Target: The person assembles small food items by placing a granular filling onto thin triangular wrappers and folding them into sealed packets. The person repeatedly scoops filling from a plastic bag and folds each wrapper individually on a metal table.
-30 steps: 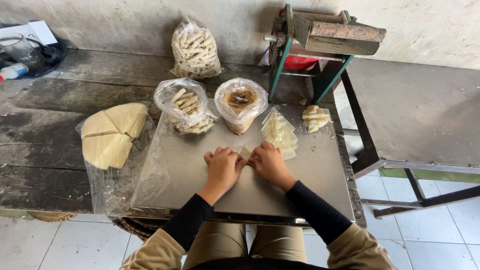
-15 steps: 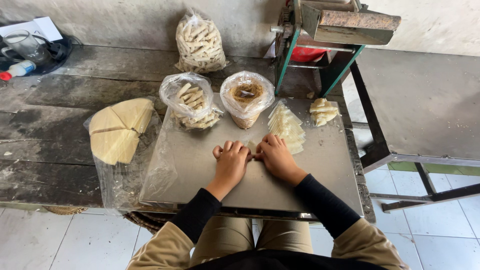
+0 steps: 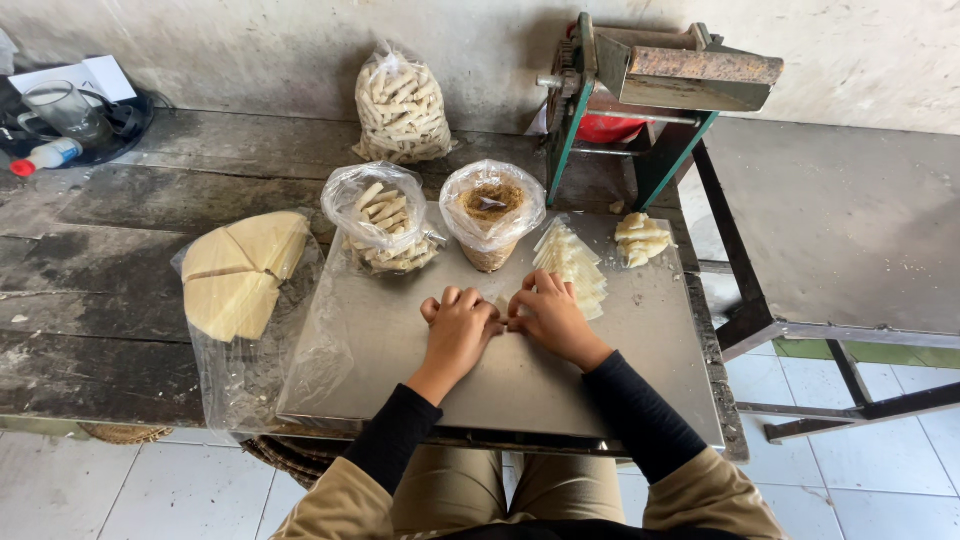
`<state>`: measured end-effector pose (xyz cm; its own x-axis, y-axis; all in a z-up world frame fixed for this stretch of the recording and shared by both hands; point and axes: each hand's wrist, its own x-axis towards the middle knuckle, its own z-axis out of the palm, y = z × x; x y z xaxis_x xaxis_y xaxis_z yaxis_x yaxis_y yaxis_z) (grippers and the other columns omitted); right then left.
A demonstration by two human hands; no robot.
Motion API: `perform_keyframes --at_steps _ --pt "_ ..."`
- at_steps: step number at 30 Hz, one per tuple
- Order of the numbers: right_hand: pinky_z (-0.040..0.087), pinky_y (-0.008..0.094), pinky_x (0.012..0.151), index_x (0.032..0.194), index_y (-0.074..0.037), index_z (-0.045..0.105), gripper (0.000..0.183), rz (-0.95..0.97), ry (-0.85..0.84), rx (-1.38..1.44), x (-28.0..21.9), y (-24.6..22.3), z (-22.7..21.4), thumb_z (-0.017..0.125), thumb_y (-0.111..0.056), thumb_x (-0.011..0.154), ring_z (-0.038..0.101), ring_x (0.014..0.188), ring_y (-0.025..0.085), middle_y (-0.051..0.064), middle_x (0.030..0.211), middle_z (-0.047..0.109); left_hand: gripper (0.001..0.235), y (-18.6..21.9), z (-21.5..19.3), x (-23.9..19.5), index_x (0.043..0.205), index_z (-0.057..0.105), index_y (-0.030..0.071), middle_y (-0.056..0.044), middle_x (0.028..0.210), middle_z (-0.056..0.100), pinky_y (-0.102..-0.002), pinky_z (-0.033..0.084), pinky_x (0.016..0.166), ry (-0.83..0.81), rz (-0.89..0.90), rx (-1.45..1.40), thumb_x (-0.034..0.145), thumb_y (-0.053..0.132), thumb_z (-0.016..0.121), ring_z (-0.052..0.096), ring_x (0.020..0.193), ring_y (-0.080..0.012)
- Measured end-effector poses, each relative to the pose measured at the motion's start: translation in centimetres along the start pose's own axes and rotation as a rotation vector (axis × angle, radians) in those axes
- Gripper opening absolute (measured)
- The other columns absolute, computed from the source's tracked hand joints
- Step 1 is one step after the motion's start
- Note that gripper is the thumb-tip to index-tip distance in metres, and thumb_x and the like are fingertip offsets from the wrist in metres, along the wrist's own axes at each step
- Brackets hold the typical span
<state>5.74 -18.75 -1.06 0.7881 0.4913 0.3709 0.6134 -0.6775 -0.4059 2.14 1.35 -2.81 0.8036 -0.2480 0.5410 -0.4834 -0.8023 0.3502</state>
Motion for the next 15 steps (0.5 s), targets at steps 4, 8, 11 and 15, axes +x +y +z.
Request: perform_keyframes --at_steps 4,8,11,15 --pt "0.037 0.043 0.093 0.086 -0.017 0.076 0.006 0.135 0.144 -0.063 0.5 -0.4 1.2 0.077 -0.023 0.084 0.051 0.109 0.028 0.005 0.106 0.057 0.006 0.7 0.5 1.0 0.082 0.077 0.016 0.002 0.093 0.066 -0.047 0.026 0.084 0.038 -0.197 0.016 0.084 0.02 0.081 0.052 0.098 -0.0225" --pt "0.037 0.044 0.092 0.088 -0.015 0.076 0.01 0.234 0.186 0.019 0.8 -0.6 2.2 0.078 -0.023 0.084 0.049 0.108 0.03 0.008 0.105 0.056 0.008 0.6 1.0 1.9 0.081 0.077 0.015 0.0 0.094 0.066 -0.047 0.027 0.081 0.04 -0.355 -0.059 0.08 0.021 0.082 0.053 0.099 -0.0241" --pt "0.038 0.043 0.096 0.091 -0.015 0.075 0.007 0.094 0.186 0.01 0.8 -0.3 1.4 0.076 -0.02 0.086 0.049 0.11 0.03 0.008 0.11 0.056 0.006 0.3 0.7 1.4 0.087 0.078 0.017 0.001 0.096 0.066 -0.044 0.03 0.086 0.062 -0.197 -0.013 0.082 0.019 0.079 0.053 0.099 -0.0234" --pt "0.037 0.046 0.094 0.088 -0.016 0.076 0.014 -0.078 0.089 -0.046 0.4 0.4 -0.4 0.08 -0.023 0.076 0.05 0.11 0.032 0.008 0.111 0.058 0.016 0.1 0.0 0.6 0.083 0.078 0.016 0.001 0.092 0.068 -0.048 0.028 0.084 -0.01 -0.095 -0.021 0.075 0.028 0.081 0.055 0.097 -0.0227"
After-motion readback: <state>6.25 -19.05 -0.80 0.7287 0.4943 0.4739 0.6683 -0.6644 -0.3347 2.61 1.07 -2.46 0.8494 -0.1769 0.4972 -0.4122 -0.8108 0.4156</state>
